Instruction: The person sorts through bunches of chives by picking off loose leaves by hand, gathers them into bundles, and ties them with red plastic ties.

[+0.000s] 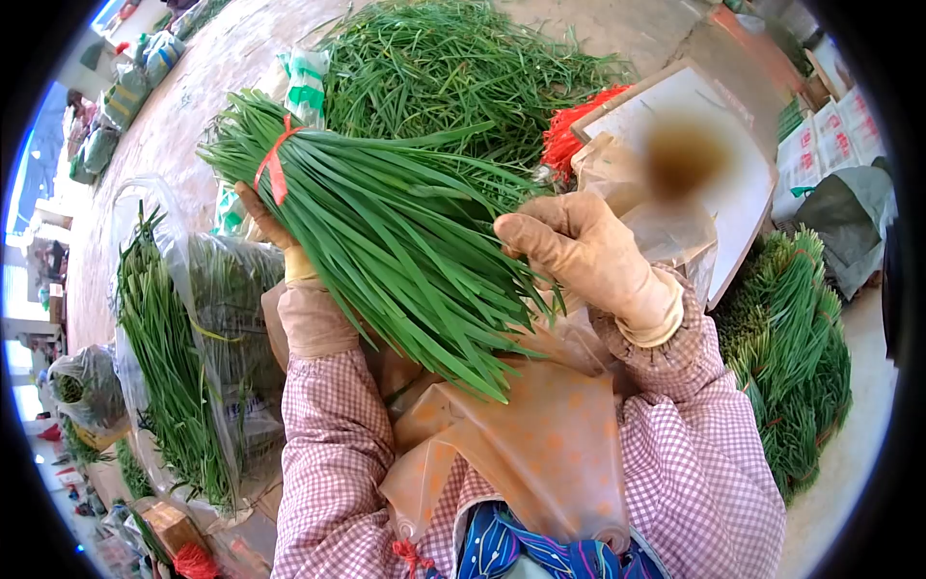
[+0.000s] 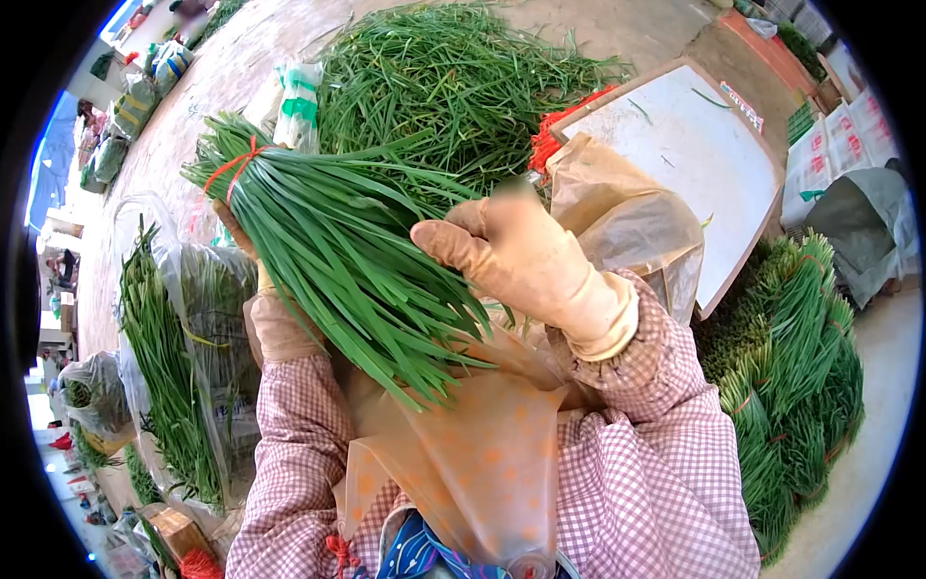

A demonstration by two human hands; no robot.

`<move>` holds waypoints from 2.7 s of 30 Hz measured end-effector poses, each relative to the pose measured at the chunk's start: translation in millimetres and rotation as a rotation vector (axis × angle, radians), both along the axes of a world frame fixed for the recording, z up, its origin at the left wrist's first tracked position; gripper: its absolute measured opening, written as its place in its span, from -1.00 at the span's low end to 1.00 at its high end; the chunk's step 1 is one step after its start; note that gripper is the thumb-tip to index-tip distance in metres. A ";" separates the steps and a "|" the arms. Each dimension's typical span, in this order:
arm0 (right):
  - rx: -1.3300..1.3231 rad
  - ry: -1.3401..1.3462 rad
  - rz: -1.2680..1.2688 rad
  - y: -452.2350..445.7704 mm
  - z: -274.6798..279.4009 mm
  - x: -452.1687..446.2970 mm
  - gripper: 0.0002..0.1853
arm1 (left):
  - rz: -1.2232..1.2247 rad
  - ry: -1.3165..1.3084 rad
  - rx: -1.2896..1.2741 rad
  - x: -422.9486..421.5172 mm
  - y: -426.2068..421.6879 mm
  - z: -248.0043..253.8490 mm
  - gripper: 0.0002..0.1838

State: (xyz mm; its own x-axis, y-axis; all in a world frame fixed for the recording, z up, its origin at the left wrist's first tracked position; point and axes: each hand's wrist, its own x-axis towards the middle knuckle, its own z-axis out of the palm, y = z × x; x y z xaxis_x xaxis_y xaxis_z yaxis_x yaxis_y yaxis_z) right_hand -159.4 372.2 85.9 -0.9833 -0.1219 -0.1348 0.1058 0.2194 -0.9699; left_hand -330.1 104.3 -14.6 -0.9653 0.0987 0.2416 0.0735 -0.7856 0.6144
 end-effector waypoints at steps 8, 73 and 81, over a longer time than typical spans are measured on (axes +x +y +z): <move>-0.341 0.128 -0.148 5.5 -6.6 4.7 -0.83 | -0.119 0.062 0.158 2.2 -1.5 1.4 -0.13; -0.364 0.337 -0.407 48.3 13.1 18.2 -0.89 | -0.563 -0.060 0.469 -50.3 1.4 -63.3 -0.18; -0.048 0.563 -0.080 -11.6 27.3 14.6 -0.89 | -0.047 -0.421 0.036 -51.2 21.5 -59.5 -0.20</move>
State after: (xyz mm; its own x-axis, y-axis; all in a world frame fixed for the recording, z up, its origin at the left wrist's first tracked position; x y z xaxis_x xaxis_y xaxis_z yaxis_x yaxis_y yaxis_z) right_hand -144.8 360.6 113.1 -0.9085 -0.0369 0.4163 -0.4155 0.1864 -0.8903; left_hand -381.3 125.8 -74.1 -0.9752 0.1434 -0.1686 -0.2142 -0.8034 0.5555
